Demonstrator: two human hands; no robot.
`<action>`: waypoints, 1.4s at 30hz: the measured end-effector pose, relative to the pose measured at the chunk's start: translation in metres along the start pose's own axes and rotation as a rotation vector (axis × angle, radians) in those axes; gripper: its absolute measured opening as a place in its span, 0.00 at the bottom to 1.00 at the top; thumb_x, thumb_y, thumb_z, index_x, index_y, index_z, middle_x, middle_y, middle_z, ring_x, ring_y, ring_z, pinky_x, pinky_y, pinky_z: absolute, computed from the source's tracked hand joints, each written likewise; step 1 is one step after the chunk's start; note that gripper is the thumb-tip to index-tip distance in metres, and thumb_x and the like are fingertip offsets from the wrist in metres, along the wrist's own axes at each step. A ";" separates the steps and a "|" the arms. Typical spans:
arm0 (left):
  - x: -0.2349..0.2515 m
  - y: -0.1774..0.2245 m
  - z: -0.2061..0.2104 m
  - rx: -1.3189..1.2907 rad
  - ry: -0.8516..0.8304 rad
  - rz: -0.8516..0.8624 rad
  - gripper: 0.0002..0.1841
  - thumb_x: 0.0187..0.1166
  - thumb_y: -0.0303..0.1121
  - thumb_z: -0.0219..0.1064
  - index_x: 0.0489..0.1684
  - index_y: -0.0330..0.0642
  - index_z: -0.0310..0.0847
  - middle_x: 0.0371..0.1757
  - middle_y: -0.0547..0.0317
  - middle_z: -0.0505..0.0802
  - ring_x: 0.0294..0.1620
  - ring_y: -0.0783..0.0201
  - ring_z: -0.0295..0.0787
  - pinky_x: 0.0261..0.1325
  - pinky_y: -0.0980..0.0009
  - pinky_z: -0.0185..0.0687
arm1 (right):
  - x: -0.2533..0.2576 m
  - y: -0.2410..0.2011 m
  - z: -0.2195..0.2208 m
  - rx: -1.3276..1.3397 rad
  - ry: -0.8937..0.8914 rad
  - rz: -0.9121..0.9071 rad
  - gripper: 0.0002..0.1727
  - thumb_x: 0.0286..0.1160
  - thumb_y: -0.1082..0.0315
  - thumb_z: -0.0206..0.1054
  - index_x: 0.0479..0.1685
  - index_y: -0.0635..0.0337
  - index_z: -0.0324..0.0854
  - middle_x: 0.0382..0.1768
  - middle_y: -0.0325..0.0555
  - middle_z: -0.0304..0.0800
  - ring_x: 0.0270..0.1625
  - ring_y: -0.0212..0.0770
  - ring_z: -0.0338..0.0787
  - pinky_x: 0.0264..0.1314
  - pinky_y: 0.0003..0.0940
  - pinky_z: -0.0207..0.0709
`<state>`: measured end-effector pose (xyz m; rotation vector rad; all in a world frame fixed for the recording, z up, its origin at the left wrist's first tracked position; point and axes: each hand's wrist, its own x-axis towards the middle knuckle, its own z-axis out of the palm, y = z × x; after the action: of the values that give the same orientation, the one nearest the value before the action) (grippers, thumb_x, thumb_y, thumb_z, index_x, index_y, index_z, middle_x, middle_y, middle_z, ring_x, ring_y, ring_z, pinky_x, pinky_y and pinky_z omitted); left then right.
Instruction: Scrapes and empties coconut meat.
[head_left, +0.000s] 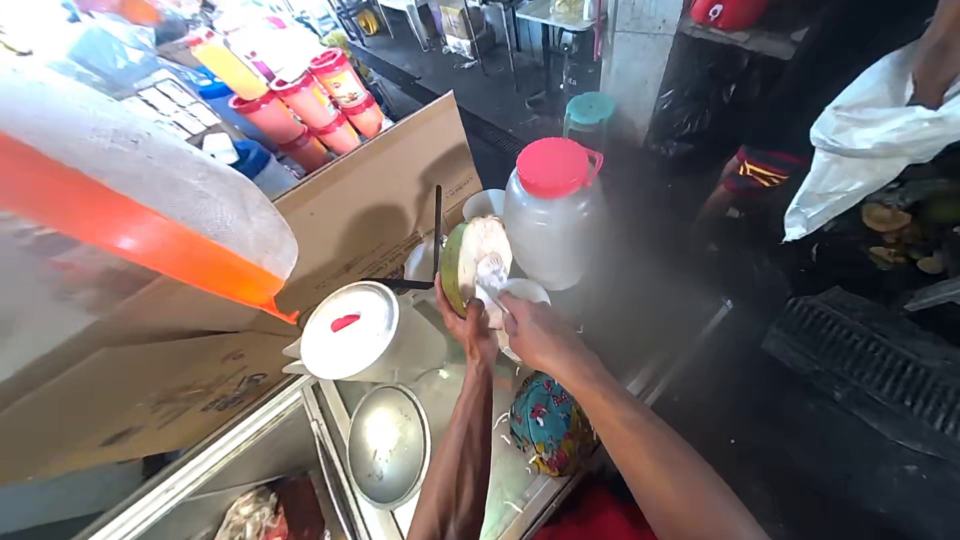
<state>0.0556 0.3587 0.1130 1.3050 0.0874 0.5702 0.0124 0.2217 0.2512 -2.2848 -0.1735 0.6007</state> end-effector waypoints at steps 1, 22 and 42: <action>-0.001 0.003 0.004 -0.085 -0.012 -0.046 0.50 0.68 0.45 0.66 0.93 0.42 0.41 0.75 0.51 0.78 0.67 0.68 0.82 0.66 0.65 0.83 | 0.005 -0.003 0.005 -0.007 0.055 0.014 0.27 0.93 0.61 0.49 0.90 0.45 0.64 0.64 0.56 0.89 0.66 0.57 0.89 0.66 0.60 0.82; -0.011 -0.002 -0.004 -0.041 -0.061 -0.063 0.53 0.60 0.48 0.72 0.91 0.41 0.49 0.68 0.56 0.84 0.57 0.73 0.85 0.57 0.71 0.85 | -0.007 -0.009 0.025 -0.121 0.023 0.100 0.27 0.88 0.66 0.54 0.85 0.57 0.66 0.60 0.60 0.88 0.64 0.60 0.89 0.62 0.58 0.83; -0.013 0.000 0.000 -0.088 -0.086 -0.109 0.51 0.61 0.43 0.73 0.92 0.51 0.49 0.72 0.56 0.83 0.63 0.66 0.87 0.59 0.61 0.89 | -0.001 -0.002 0.034 -0.247 0.091 0.117 0.35 0.88 0.68 0.53 0.96 0.52 0.50 0.63 0.63 0.85 0.59 0.61 0.91 0.57 0.56 0.85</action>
<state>0.0444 0.3528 0.1102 1.2293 0.0619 0.4201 -0.0043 0.2449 0.2321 -2.5706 -0.0731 0.5593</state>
